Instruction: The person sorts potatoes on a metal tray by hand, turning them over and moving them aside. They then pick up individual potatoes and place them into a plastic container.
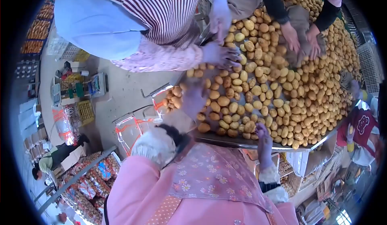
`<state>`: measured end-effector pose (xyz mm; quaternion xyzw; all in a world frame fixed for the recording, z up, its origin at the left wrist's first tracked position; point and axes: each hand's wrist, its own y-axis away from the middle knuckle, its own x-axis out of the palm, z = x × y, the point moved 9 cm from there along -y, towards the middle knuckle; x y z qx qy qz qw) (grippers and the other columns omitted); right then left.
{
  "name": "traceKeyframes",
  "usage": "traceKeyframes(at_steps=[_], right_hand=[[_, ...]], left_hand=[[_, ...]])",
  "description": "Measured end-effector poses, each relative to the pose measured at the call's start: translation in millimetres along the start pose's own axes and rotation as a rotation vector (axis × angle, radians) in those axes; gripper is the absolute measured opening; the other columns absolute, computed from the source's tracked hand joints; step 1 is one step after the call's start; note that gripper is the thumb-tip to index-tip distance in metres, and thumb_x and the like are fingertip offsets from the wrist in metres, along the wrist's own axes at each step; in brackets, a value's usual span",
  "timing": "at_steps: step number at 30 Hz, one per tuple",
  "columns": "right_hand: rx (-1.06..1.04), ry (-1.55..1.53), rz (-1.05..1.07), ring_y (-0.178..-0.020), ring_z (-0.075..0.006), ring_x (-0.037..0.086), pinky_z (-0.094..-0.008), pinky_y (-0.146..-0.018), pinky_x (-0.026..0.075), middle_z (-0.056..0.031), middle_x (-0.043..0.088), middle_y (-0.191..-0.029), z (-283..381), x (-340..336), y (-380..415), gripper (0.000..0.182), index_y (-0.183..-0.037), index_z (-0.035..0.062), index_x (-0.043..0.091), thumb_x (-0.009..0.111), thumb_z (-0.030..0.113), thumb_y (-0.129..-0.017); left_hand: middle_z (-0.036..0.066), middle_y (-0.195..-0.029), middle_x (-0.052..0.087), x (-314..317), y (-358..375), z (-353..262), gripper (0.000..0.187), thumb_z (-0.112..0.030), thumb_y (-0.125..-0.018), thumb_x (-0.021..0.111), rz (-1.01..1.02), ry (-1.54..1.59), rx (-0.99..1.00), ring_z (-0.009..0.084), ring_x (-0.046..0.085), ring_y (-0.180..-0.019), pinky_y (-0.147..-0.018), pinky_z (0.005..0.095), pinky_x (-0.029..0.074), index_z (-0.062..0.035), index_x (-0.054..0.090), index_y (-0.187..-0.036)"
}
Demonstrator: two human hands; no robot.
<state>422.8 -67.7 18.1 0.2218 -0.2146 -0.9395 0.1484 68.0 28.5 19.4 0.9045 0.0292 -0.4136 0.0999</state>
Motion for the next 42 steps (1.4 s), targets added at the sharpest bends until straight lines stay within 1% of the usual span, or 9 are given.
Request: traceKeyframes(at_steps=[2, 5, 9, 12, 14, 20, 23, 37, 42], right_hand=[[0.314, -0.950, -0.239, -0.130, -0.0269, 0.055, -0.0369, -0.106, 0.047, -0.0140, 0.053, -0.146, 2.3, 7.1, 18.9, 0.054, -0.152, 0.0066, 0.046, 0.059, 0.023, -0.102], [-0.102, -0.004, -0.012, -0.119, -0.0180, 0.060, -0.0298, -0.099, 0.048, -0.0102, 0.058, -0.138, 53.0, 38.7, 13.8, 0.042, -0.146, 0.0034, 0.048, 0.050, 0.022, -0.109], [0.207, -0.446, -0.537, -0.079, -0.0053, 0.049, -0.0209, -0.067, 0.041, 0.0001, 0.058, -0.104, -54.2, -23.8, 101.1, 0.029, -0.128, 0.0047, 0.055, 0.058, 0.026, -0.107], [0.223, -0.528, -0.603, -0.098, -0.0176, 0.060, -0.0294, -0.082, 0.050, -0.0086, 0.061, -0.120, -151.2, -85.2, 187.6, 0.040, -0.136, 0.0061, 0.054, 0.065, 0.025, -0.102], [0.628, 0.996, -0.749, -0.126, -0.0355, 0.056, -0.0428, -0.096, 0.052, -0.0208, 0.053, -0.142, -140.4, -135.8, 229.2, 0.048, -0.140, 0.0059, 0.054, 0.069, 0.016, -0.095], [-0.083, -0.199, -0.705, -0.141, -0.0401, 0.044, -0.0470, -0.114, 0.042, -0.0249, 0.039, -0.155, 13.5, -59.9, 11.3, 0.077, -0.150, 0.0032, 0.045, 0.080, 0.011, -0.082], [0.061, 1.067, -0.343, -0.151, -0.0438, 0.024, -0.0681, -0.117, 0.023, -0.0174, 0.034, -0.160, 69.5, 41.6, -50.7, 0.070, -0.152, 0.0123, 0.046, 0.058, 0.051, -0.094], [-0.352, 0.517, -0.115, -0.117, -0.0345, 0.061, -0.0462, -0.095, 0.052, -0.0113, 0.064, -0.128, 96.7, 75.3, -90.6, 0.033, -0.122, 0.0128, 0.069, 0.068, 0.016, -0.089], [0.163, 0.227, -0.422, -0.107, -0.0184, 0.064, -0.0324, -0.095, 0.051, -0.0117, 0.068, -0.117, -36.6, -65.6, 115.2, 0.033, -0.130, -0.0007, 0.061, 0.063, 0.012, -0.099]], left_hand=[[0.018, -0.098, 0.071, 27.7, 36.9, -61.2, 0.059, -0.027, -0.090, 0.071, 0.158, 0.321, 0.112, 0.0366, 0.070, -0.090, -0.080, 0.0503, 0.055, -0.0063, 0.051, -0.142], [0.016, -0.126, 0.062, 38.7, 99.1, -177.0, 0.059, -0.032, -0.092, 0.071, 0.348, 0.368, 0.701, 0.0368, 0.058, -0.118, -0.104, 0.0474, 0.047, -0.0087, 0.052, -0.143], [0.012, -0.146, 0.053, 90.3, 140.6, -102.2, 0.055, -0.036, -0.095, 0.062, 0.444, -0.030, 0.981, 0.0341, 0.047, -0.137, -0.118, 0.0492, 0.033, -0.0072, 0.054, -0.141], [0.011, -0.143, 0.059, 44.1, 134.4, -66.7, 0.043, -0.031, -0.097, 0.058, 0.451, 0.009, 0.860, 0.0331, 0.052, -0.136, -0.119, 0.0487, 0.035, -0.0086, 0.063, -0.134], [0.011, -0.139, 0.061, 32.3, 134.1, -50.9, 0.043, -0.031, -0.096, 0.058, 0.454, -0.023, 0.761, 0.0332, 0.055, -0.131, -0.115, 0.0492, 0.039, -0.0088, 0.063, -0.132], [0.011, -0.131, 0.063, 54.8, 121.4, -130.5, 0.043, -0.030, -0.093, 0.061, 0.417, 0.085, 0.857, 0.0354, 0.057, -0.126, -0.113, 0.0491, 0.043, -0.0108, 0.062, -0.131], [0.010, -0.132, 0.063, 68.2, 108.7, -130.9, 0.039, -0.028, -0.092, 0.063, 0.418, -0.066, 0.873, 0.0351, 0.054, -0.131, -0.116, 0.0497, 0.039, -0.0111, 0.066, -0.127], [0.023, -0.128, 0.061, -39.4, 73.5, 68.2, 0.035, -0.016, -0.099, 0.054, -0.156, 0.060, -0.101, 0.0415, 0.055, -0.123, -0.107, 0.0476, 0.043, -0.0018, 0.063, -0.130], [0.020, -0.135, 0.060, -26.2, 21.0, -15.6, 0.036, -0.014, -0.097, 0.058, -0.040, 0.133, 0.279, 0.0400, 0.054, -0.126, -0.107, 0.0476, 0.044, -0.0060, 0.063, -0.132]])
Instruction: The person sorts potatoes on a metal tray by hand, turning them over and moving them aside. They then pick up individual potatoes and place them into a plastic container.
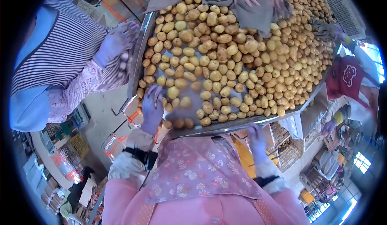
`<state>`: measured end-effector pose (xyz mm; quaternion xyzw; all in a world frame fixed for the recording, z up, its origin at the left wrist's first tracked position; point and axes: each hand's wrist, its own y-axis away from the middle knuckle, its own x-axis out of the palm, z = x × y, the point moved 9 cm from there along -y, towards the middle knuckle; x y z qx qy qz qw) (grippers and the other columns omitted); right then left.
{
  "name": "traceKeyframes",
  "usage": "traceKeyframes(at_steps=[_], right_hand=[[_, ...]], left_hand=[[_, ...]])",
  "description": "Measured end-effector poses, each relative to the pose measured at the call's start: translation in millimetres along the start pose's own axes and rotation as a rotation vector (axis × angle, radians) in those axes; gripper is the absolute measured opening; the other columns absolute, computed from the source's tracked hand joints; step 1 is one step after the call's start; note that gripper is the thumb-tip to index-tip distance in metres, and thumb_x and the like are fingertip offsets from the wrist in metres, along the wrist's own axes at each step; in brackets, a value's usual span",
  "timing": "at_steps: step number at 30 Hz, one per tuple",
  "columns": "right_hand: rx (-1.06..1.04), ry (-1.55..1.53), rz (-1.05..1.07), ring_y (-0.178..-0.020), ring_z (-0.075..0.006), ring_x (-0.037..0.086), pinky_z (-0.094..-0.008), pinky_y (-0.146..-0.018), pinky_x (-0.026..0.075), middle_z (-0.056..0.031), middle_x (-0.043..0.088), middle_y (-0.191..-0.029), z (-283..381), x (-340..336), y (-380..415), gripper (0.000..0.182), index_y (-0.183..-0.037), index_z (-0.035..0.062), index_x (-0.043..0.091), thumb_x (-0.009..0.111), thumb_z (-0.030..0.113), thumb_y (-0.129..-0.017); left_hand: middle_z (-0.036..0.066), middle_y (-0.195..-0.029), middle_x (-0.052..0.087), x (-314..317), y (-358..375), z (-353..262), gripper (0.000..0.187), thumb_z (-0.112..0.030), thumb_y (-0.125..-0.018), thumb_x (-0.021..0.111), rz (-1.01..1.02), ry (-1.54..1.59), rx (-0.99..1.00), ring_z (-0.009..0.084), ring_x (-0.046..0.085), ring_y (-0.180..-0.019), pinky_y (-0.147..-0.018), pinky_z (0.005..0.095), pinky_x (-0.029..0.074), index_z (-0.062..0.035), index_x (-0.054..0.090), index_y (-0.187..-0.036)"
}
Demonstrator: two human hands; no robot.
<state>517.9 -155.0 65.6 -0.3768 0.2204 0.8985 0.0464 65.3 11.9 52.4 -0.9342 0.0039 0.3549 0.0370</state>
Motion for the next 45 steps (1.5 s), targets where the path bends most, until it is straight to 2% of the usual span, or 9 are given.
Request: traceKeyframes(at_steps=[6, 11, 17, 19, 25, 38, 40, 44, 45], right_hand=[[-0.051, 0.594, -0.220, -0.138, -0.0455, 0.045, -0.0494, -0.115, 0.039, -0.0237, 0.051, -0.145, -20.7, -83.0, 22.3, 0.044, -0.137, 0.0024, 0.059, 0.065, 0.017, -0.096], [0.065, 0.496, 0.002, -0.151, -0.0324, 0.033, -0.0530, -0.120, 0.030, -0.0175, 0.041, -0.159, 112.0, 64.2, -89.9, 0.064, -0.143, 0.0177, 0.056, 0.074, 0.037, -0.085], [-1.076, 0.570, 0.126, -0.144, -0.0343, 0.034, -0.0609, -0.115, 0.025, -0.0051, 0.045, -0.152, 148.8, 126.2, -71.2, 0.061, -0.136, 0.0237, 0.057, 0.073, 0.050, -0.083], [-0.460, 0.757, 0.486, -0.151, -0.0383, 0.026, -0.0610, -0.121, 0.018, -0.0108, 0.035, -0.162, 144.8, 79.6, -132.6, 0.064, -0.142, 0.0238, 0.057, 0.071, 0.054, -0.087], [-0.306, 0.499, -0.200, -0.145, -0.0623, 0.022, -0.0698, -0.120, 0.016, -0.0226, 0.020, -0.167, 210.3, 107.3, -214.9, 0.073, -0.155, 0.0299, 0.040, 0.063, 0.059, -0.092], [-0.375, 0.437, -0.109, -0.140, -0.0324, 0.045, -0.0513, -0.118, 0.032, -0.0087, 0.050, -0.152, 101.7, 68.2, -45.0, 0.054, -0.150, 0.0227, 0.051, 0.064, 0.024, -0.098], [0.153, -1.095, -0.137, -0.129, -0.0234, 0.054, -0.0403, -0.103, 0.048, -0.0105, 0.057, -0.142, 70.6, 103.9, -34.7, 0.039, -0.141, 0.0145, 0.057, 0.060, 0.019, -0.103], [0.400, -1.110, -0.180, -0.093, -0.0165, 0.065, -0.0303, -0.074, 0.055, -0.0085, 0.066, -0.108, 49.1, 66.8, -18.6, 0.015, -0.117, 0.0094, 0.063, 0.057, 0.008, -0.104], [-0.225, -1.024, -0.345, -0.090, -0.0163, 0.064, -0.0298, -0.075, 0.054, -0.0058, 0.066, -0.097, 9.4, 24.4, -24.0, 0.017, -0.115, 0.0097, 0.064, 0.059, 0.004, -0.100]], left_hand=[[0.021, -0.149, 0.050, 72.0, -89.8, -44.7, 0.049, -0.029, -0.095, 0.061, 0.087, -0.347, 0.144, 0.0462, 0.041, -0.140, -0.119, 0.0569, 0.029, -0.0176, 0.060, -0.142], [0.021, -0.160, 0.036, 107.2, -32.5, -91.4, 0.064, -0.035, -0.088, 0.069, 0.370, -0.323, 0.170, 0.0515, 0.024, -0.149, -0.123, 0.0610, 0.019, -0.0254, 0.054, -0.149], [0.017, -0.153, 0.045, 49.5, 68.5, -28.4, 0.057, -0.027, -0.087, 0.067, 0.573, -0.405, 0.275, 0.0420, 0.039, -0.143, -0.117, 0.0536, 0.035, -0.0149, 0.058, -0.142], [0.017, -0.150, 0.048, 31.7, 65.2, -9.6, 0.055, -0.025, -0.088, 0.066, 0.576, -0.418, 0.249, 0.0420, 0.042, -0.140, -0.114, 0.0534, 0.038, -0.0120, 0.058, -0.141], [0.017, -0.137, 0.061, 53.0, -16.4, -37.1, 0.047, -0.015, -0.087, 0.063, 0.420, -0.083, 0.218, 0.0369, 0.063, -0.114, -0.096, 0.0460, 0.053, -0.0059, 0.064, -0.133], [0.020, -0.129, 0.062, 129.2, -0.1, -111.4, 0.030, -0.011, -0.083, 0.065, 0.553, -0.040, 0.178, 0.0378, 0.067, -0.106, -0.089, 0.0454, 0.056, -0.0163, 0.076, -0.111], [0.020, -0.134, 0.060, 145.2, 25.1, -147.5, 0.030, -0.013, -0.083, 0.065, 0.714, 0.055, 0.335, 0.0382, 0.065, -0.111, -0.094, 0.0457, 0.054, -0.0155, 0.076, -0.111], [0.019, -0.143, 0.055, 135.8, 50.8, -194.4, 0.035, -0.016, -0.084, 0.064, 0.649, -0.001, 0.792, 0.0391, 0.056, -0.126, -0.107, 0.0517, 0.045, -0.0163, 0.072, -0.118], [0.019, -0.143, 0.055, 129.3, 54.8, -184.1, 0.035, -0.016, -0.084, 0.064, 0.647, 0.002, 0.793, 0.0391, 0.056, -0.126, -0.107, 0.0517, 0.045, -0.0163, 0.072, -0.118]])
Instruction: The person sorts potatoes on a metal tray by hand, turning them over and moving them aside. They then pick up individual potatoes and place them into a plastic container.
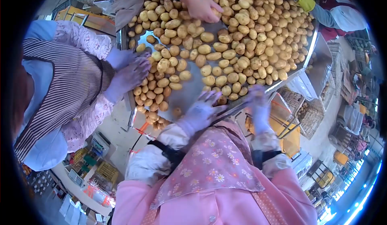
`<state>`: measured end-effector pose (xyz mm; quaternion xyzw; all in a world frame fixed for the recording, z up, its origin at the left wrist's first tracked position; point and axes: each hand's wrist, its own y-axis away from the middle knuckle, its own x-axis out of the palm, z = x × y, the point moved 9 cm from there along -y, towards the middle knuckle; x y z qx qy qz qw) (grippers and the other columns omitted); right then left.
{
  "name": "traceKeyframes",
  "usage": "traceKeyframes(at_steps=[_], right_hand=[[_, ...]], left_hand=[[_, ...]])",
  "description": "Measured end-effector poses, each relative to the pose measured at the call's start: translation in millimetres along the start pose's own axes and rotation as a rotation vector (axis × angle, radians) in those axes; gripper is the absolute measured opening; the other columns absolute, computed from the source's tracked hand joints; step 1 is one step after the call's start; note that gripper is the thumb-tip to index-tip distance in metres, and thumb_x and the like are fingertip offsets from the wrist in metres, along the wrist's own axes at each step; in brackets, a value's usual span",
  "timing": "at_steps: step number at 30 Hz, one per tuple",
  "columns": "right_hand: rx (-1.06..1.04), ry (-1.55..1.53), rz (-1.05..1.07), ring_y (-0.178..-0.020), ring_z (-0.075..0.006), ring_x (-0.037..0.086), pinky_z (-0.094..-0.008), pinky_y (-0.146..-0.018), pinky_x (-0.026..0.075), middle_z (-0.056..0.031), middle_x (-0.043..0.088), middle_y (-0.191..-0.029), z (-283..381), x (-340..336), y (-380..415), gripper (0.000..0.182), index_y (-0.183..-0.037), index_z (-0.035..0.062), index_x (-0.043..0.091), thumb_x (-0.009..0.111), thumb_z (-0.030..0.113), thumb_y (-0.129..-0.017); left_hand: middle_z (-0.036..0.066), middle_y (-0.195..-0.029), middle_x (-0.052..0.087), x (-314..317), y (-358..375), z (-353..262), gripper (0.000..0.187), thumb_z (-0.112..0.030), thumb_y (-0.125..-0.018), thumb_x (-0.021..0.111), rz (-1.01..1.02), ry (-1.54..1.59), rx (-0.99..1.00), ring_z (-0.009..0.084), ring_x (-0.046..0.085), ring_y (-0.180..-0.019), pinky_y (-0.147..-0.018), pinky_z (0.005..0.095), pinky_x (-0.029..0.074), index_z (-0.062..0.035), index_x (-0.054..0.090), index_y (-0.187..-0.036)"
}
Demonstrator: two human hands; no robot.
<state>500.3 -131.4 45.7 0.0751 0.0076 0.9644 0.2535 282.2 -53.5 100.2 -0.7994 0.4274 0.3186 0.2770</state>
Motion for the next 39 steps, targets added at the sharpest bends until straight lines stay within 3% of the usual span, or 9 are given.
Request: traceKeyframes(at_steps=[2, 7, 10, 13, 19, 24, 26, 34, 39], right_hand=[[-0.176, 1.038, -0.213, -0.098, -0.0223, 0.064, -0.0342, -0.084, 0.055, -0.0102, 0.065, -0.109, 77.9, -125.4, -9.1, 0.016, -0.113, 0.0029, 0.064, 0.062, 0.004, -0.097], [-0.205, 1.742, -0.576, -0.109, -0.0274, 0.062, -0.0355, -0.096, 0.051, -0.0147, 0.065, -0.126, 147.6, -244.5, -13.9, 0.047, -0.141, -0.0021, 0.052, 0.064, 0.006, -0.096], [-0.013, 0.999, -0.339, -0.126, -0.0300, 0.053, -0.0321, -0.103, 0.046, -0.0170, 0.060, -0.134, 85.5, -62.6, -64.7, 0.060, -0.146, 0.0042, 0.048, 0.062, -0.007, -0.088], [0.079, 1.569, 0.150, -0.154, -0.0444, 0.022, -0.0767, -0.115, 0.012, -0.0210, 0.029, -0.165, -8.0, 110.3, -63.0, 0.072, -0.153, 0.0197, 0.042, 0.064, 0.048, -0.091], [-0.367, 1.268, 1.085, -0.152, -0.0377, 0.028, -0.0618, -0.123, 0.016, -0.0128, 0.033, -0.165, -47.2, 181.7, -11.3, 0.058, -0.151, 0.0337, 0.049, 0.058, 0.050, -0.096], [-0.346, 1.513, 0.597, -0.155, -0.0412, 0.021, -0.0644, -0.122, 0.017, -0.0140, 0.047, -0.156, -26.7, 147.5, -136.4, 0.080, -0.161, 0.0187, 0.029, 0.057, 0.055, -0.096], [-0.114, 1.579, 0.276, -0.154, -0.0431, 0.023, -0.0708, -0.119, 0.013, -0.0167, 0.047, -0.156, -39.1, 183.4, -161.8, 0.083, -0.161, 0.0199, 0.030, 0.056, 0.062, -0.095], [-0.376, 1.218, 1.011, -0.154, -0.0346, 0.027, -0.0681, -0.122, 0.015, -0.0171, 0.030, -0.165, -53.0, 225.8, -27.7, 0.067, -0.154, 0.0302, 0.043, 0.064, 0.049, -0.094], [-0.125, 1.549, 0.832, -0.143, -0.0367, 0.041, -0.0554, -0.117, 0.033, -0.0121, 0.044, -0.154, -16.8, 112.0, -22.4, 0.059, -0.149, 0.0210, 0.046, 0.065, 0.037, -0.096]], left_hand=[[0.018, -0.142, 0.054, 1.4, 48.5, 35.9, 0.036, -0.016, -0.084, 0.064, 0.121, 0.027, -0.116, 0.0406, 0.050, -0.131, -0.112, 0.0553, 0.039, -0.0165, 0.071, -0.120], [0.016, -0.138, 0.057, -38.8, 123.8, 84.4, 0.040, -0.013, -0.086, 0.065, 0.101, -0.119, -0.274, 0.0383, 0.053, -0.128, -0.112, 0.0529, 0.039, -0.0166, 0.068, -0.126], [0.013, -0.140, 0.056, -60.4, 76.3, 94.3, 0.038, -0.020, -0.087, 0.066, -0.124, -0.081, -0.320, 0.0381, 0.054, -0.125, -0.112, 0.0504, 0.040, -0.0164, 0.070, -0.125], [0.017, -0.148, 0.051, -47.6, 28.9, 118.5, 0.044, -0.021, -0.087, 0.066, -0.153, -0.097, -0.462, 0.0397, 0.051, -0.131, -0.115, 0.0506, 0.037, -0.0171, 0.067, -0.131], [0.020, -0.150, 0.049, -35.1, 97.0, 91.7, 0.057, -0.019, -0.085, 0.067, 0.082, -0.315, -0.426, 0.0400, 0.047, -0.138, -0.117, 0.0507, 0.036, -0.0195, 0.059, -0.142], [0.019, -0.146, 0.052, -43.6, 172.4, 105.0, 0.052, -0.021, -0.089, 0.066, 0.226, -0.064, -0.678, 0.0387, 0.052, -0.132, -0.111, 0.0511, 0.040, -0.0164, 0.061, -0.141], [0.018, -0.144, 0.055, -74.3, 176.3, 119.3, 0.045, -0.020, -0.093, 0.064, -0.183, -0.281, -0.717, 0.0397, 0.058, -0.124, -0.103, 0.0509, 0.046, -0.0112, 0.063, -0.137], [0.019, -0.137, 0.057, -66.8, 108.6, 177.7, 0.054, -0.020, -0.091, 0.065, -0.080, -0.223, -0.888, 0.0384, 0.060, -0.121, -0.098, 0.0480, 0.052, -0.0084, 0.055, -0.143], [0.016, -0.131, 0.060, -45.9, 164.7, 163.3, 0.051, -0.025, -0.095, 0.063, -0.167, -0.084, -0.973, 0.0388, 0.062, -0.116, -0.094, 0.0453, 0.053, -0.0105, 0.053, -0.144]])
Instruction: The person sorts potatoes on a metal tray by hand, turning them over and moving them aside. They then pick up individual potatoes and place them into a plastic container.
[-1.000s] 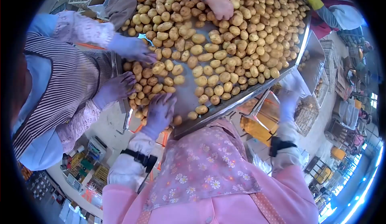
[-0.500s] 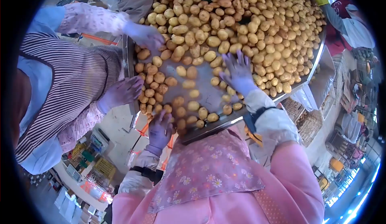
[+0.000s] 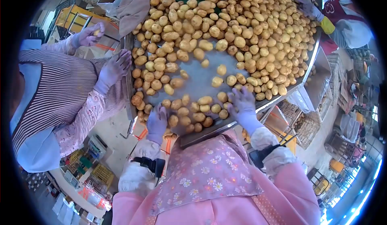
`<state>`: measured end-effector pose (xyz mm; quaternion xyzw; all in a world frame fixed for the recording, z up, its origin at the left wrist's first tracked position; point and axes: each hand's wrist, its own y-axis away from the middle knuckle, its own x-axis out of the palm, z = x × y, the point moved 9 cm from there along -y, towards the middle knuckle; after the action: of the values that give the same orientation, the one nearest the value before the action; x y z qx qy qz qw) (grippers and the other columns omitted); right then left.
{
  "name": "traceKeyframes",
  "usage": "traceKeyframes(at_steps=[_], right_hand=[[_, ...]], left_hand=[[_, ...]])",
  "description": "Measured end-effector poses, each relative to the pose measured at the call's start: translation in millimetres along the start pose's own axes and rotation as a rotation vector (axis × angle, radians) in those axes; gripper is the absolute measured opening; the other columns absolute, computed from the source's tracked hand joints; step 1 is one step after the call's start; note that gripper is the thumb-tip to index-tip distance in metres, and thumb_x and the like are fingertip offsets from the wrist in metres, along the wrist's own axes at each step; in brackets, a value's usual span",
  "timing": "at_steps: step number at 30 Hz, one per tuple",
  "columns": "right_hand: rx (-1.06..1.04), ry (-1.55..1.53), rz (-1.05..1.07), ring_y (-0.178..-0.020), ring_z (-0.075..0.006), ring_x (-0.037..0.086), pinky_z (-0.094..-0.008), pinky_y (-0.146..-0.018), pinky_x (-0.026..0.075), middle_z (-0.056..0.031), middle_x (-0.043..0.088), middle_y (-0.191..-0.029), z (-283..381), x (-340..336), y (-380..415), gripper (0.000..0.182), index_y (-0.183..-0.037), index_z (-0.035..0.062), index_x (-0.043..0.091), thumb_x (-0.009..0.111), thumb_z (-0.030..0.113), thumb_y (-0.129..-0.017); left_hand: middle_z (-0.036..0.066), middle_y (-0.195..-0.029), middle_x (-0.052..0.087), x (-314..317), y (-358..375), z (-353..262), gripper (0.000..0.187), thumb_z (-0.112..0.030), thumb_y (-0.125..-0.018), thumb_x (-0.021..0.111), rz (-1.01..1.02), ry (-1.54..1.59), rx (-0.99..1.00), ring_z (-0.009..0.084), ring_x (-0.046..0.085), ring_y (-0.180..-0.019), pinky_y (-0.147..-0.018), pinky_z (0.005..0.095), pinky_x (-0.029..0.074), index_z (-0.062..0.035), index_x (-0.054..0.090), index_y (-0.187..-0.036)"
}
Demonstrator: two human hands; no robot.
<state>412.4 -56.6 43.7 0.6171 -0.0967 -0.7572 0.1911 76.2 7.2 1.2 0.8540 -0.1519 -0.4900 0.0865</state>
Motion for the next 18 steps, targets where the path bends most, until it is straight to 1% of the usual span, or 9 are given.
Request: traceKeyframes(at_steps=[2, 4, 8, 11, 13, 14, 15, 16, 18], right_hand=[[0.187, -0.331, -0.477, -0.136, -0.0260, 0.047, -0.0426, -0.114, 0.039, -0.0097, 0.048, -0.149, -23.4, -31.2, 23.9, 0.045, -0.144, 0.0119, 0.053, 0.061, 0.019, -0.100], [0.249, -0.601, -0.413, -0.127, -0.0223, 0.050, -0.0393, -0.107, 0.042, -0.0074, 0.052, -0.140, -14.3, -11.4, 26.0, 0.041, -0.141, 0.0112, 0.055, 0.060, 0.016, -0.101], [0.443, -1.668, -0.103, -0.091, -0.0076, 0.063, -0.0262, -0.079, 0.053, 0.0019, 0.069, -0.103, 34.5, 53.1, 1.5, 0.027, -0.128, 0.0084, 0.065, 0.056, 0.006, -0.103], [0.403, -1.363, -0.500, -0.074, -0.0078, 0.060, -0.0271, -0.066, 0.053, 0.0034, 0.068, -0.087, -59.3, 37.6, 13.0, 0.031, -0.131, 0.0106, 0.065, 0.060, 0.007, -0.100], [0.438, -1.243, -0.395, -0.072, -0.0063, 0.057, -0.0243, -0.066, 0.051, 0.0020, 0.067, -0.089, -57.6, 1.4, -7.1, 0.031, -0.133, 0.0105, 0.065, 0.059, 0.011, -0.102], [0.464, -1.124, -0.285, -0.070, -0.0048, 0.054, -0.0215, -0.066, 0.048, 0.0005, 0.066, -0.090, -46.4, -23.4, -18.1, 0.032, -0.135, 0.0103, 0.065, 0.058, 0.014, -0.104], [0.429, -1.201, -0.086, -0.082, -0.0089, 0.063, -0.0254, -0.075, 0.053, -0.0047, 0.071, -0.104, -11.9, -37.9, -39.8, 0.037, -0.137, 0.0106, 0.064, 0.059, 0.011, -0.100], [0.126, -0.788, -0.387, -0.096, -0.0277, 0.071, -0.0403, -0.086, 0.057, -0.0124, 0.070, -0.120, 3.4, -15.6, -77.4, 0.044, -0.134, 0.0169, 0.064, 0.061, 0.009, -0.091], [-0.140, -0.439, -0.293, -0.119, -0.0316, 0.064, -0.0459, -0.097, 0.054, -0.0106, 0.064, -0.134, 82.2, -41.1, -126.4, 0.050, -0.139, 0.0204, 0.058, 0.059, 0.008, -0.091]], left_hand=[[0.018, -0.135, 0.060, 20.1, 2.5, -16.3, 0.046, -0.025, -0.100, 0.058, 0.073, 0.302, -0.110, 0.0390, 0.062, -0.119, -0.094, 0.0448, 0.054, -0.0090, 0.054, -0.143], [0.018, -0.140, 0.058, 5.3, 21.9, -132.5, 0.044, -0.026, -0.099, 0.058, -0.110, 0.223, 0.490, 0.0403, 0.061, -0.119, -0.096, 0.0453, 0.053, -0.0088, 0.056, -0.140], [0.018, -0.140, 0.058, 22.2, 36.2, -174.6, 0.044, -0.025, -0.097, 0.062, -0.009, 0.037, 0.642, 0.0406, 0.062, -0.118, -0.098, 0.0461, 0.053, -0.0088, 0.057, -0.138], [0.018, -0.137, 0.060, 19.1, 35.5, -123.1, 0.044, -0.025, -0.094, 0.064, 0.093, -0.207, 0.777, 0.0386, 0.060, -0.124, -0.105, 0.0483, 0.048, -0.0087, 0.059, -0.135], [0.017, -0.132, 0.063, 31.0, 20.4, -58.8, 0.041, -0.024, -0.094, 0.063, 0.278, 0.275, 0.270, 0.0376, 0.060, -0.122, -0.107, 0.0491, 0.045, -0.0088, 0.062, -0.132], [0.017, -0.129, 0.065, 4.7, 10.0, -67.7, 0.040, -0.021, -0.093, 0.063, 0.098, 0.201, 0.307, 0.0377, 0.062, -0.119, -0.105, 0.0484, 0.046, -0.0085, 0.063, -0.131], [0.016, -0.127, 0.066, -24.1, -9.7, -80.0, 0.038, -0.019, -0.092, 0.062, -0.088, 0.123, 0.344, 0.0378, 0.063, -0.115, -0.103, 0.0476, 0.048, -0.0082, 0.064, -0.129], [0.016, -0.126, 0.066, -38.9, -31.0, -84.0, 0.039, -0.015, -0.090, 0.063, -0.221, 0.010, 0.378, 0.0374, 0.064, -0.112, -0.099, 0.0471, 0.050, -0.0088, 0.065, -0.129], [0.015, -0.126, 0.067, -51.5, -63.7, -84.0, 0.041, -0.012, -0.087, 0.065, -0.352, -0.108, 0.401, 0.0371, 0.065, -0.110, -0.095, 0.0465, 0.052, -0.0095, 0.066, -0.128]])
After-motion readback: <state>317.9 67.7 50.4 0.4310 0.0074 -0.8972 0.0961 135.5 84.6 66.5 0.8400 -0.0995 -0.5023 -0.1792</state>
